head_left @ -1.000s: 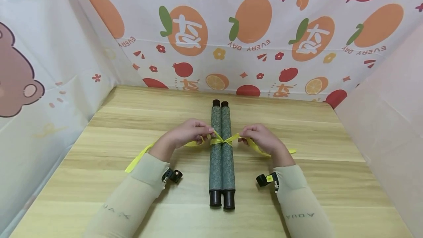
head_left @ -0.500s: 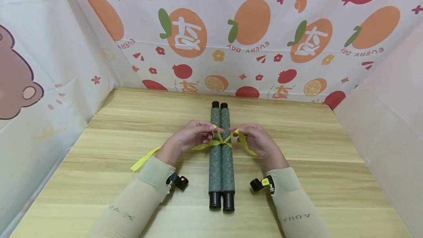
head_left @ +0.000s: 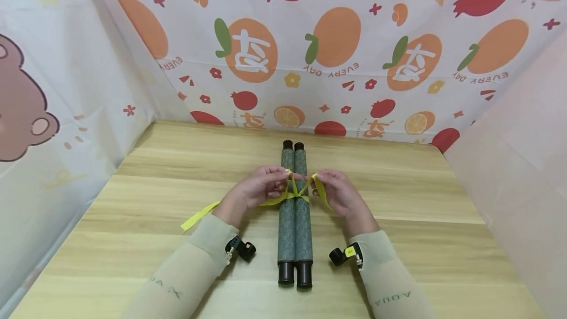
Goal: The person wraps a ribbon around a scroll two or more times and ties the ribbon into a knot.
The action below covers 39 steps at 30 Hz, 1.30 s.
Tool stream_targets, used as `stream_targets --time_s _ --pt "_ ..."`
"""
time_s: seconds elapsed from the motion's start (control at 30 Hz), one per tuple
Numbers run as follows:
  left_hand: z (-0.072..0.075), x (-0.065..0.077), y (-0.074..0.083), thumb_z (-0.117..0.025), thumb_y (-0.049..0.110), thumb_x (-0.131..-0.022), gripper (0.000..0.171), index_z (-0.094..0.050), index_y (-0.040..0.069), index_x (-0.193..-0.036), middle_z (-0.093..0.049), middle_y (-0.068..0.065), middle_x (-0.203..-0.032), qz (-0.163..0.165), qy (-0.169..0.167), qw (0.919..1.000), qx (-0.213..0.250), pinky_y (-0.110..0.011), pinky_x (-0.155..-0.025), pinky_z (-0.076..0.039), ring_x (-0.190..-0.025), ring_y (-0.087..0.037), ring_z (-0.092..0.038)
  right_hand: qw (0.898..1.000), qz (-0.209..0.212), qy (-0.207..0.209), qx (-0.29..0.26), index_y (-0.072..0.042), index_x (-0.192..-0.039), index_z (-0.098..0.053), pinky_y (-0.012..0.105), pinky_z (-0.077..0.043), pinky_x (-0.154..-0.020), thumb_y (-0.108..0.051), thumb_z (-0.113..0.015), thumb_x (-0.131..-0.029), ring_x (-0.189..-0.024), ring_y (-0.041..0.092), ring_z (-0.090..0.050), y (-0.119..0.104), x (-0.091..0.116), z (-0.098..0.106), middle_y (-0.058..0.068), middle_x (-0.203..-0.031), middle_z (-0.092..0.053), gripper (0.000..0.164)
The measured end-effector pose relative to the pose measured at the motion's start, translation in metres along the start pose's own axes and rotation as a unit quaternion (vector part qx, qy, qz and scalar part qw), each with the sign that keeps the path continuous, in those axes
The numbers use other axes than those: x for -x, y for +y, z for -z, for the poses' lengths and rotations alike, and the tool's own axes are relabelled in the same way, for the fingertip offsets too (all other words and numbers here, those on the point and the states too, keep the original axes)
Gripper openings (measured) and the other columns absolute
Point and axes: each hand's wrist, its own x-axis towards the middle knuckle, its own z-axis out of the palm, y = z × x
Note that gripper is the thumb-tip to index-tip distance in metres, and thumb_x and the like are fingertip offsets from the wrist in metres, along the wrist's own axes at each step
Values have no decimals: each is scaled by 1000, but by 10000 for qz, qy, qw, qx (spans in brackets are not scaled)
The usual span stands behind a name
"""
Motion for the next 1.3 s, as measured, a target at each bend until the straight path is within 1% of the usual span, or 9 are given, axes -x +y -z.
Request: stream_targets --time_s 0.2,0.4,0.53,0.63,0.73,0.8,0.9,1.07,1.3 --pt "0 0 0 -51 19 -104 24 -70 16 -89 -74 3 -106 -265 -109 9994 198 -17 -50 -30 -59 -5 -37 9997 193 -25 -174 -18 -87 -76 27 -50 -72 -7 -47 -101 -78 12 -63 -2 1 -2 1 -96 -75 34" --pt "1 -3 -2 -51 16 -103 22 -70 17 -93 -74 0 -102 -477 -50 9984 299 -18 -49 -28 -57 -5 -39 9993 156 264 -200 -21 -89 -77 27 -49 -70 -5 -51 -99 -75 13 -62 -1 -1 -5 1 -94 -75 32" --pt "-1 -6 -3 -54 14 -102 15 -68 14 -103 -75 -2 -97 -452 301 9984 136 -17 -46 -27 -54 -3 -40 9976 233 610 224 -23 -90 -77 25 -51 -67 -2 -55 -97 -70 13 -61 0 -2 -8 -3 -91 -72 31" --pt "-4 -7 -4 -54 14 -102 19 -64 8 -117 -74 -3 -92 -417 628 9970 -156 -17 -44 -27 -53 -3 -40 9934 356 833 710 -22 -93 -77 24 -52 -65 -2 -59 -96 -68 13 -60 1 -4 -11 -3 -91 -70 27" --pt "-7 -8 -4 -53 14 -102 31 -57 3 -131 -73 -3 -89 -393 861 9945 -444 -17 -44 -26 -51 -4 -39 9878 433 957 1152 -14 -103 -76 25 -53 -64 -3 -63 -94 -69 13 -60 3 -6 -13 0 -94 -70 19" --pt "-9 -8 -4 -53 14 -102 38 -53 2 -138 -72 -3 -86 -351 973 9929 -590 -18 -44 -27 -50 -4 -38 9832 456 998 1458 -7 -111 -74 26 -54 -65 -5 -66 -93 -70 14 -60 4 -7 -13 1 -96 -71 19" --pt "-12 -9 -4 -54 13 -101 42 -50 2 -141 -71 -2 -80 -263 1046 9913 -759 -18 -43 -27 -48 -4 -39 9720 511 1004 2062 0 -119 -69 32 -56 -66 -10 -68 -93 -71 20 -62 6 -6 -12 3 -100 -71 28" --pt "-15 -9 -4 -53 14 -101 38 -53 -1 -136 -64 0 -73 -209 992 9899 -988 -19 -43 -26 -46 -4 -38 9430 857 869 3095 -4 -121 -69 44 -56 -66 -17 -68 -94 -72 38 -62 6 -4 -14 10 -106 -72 30" --pt "-18 -8 -3 -49 10 -99 31 -60 -3 -125 -59 1 -69 -214 727 9918 -1029 -20 -43 -26 -46 -5 -36 8976 1259 403 4205 -13 -126 -68 51 -55 -62 -15 -62 -98 -66 31 -60 -1 -3 -25 11 -99 -71 29"
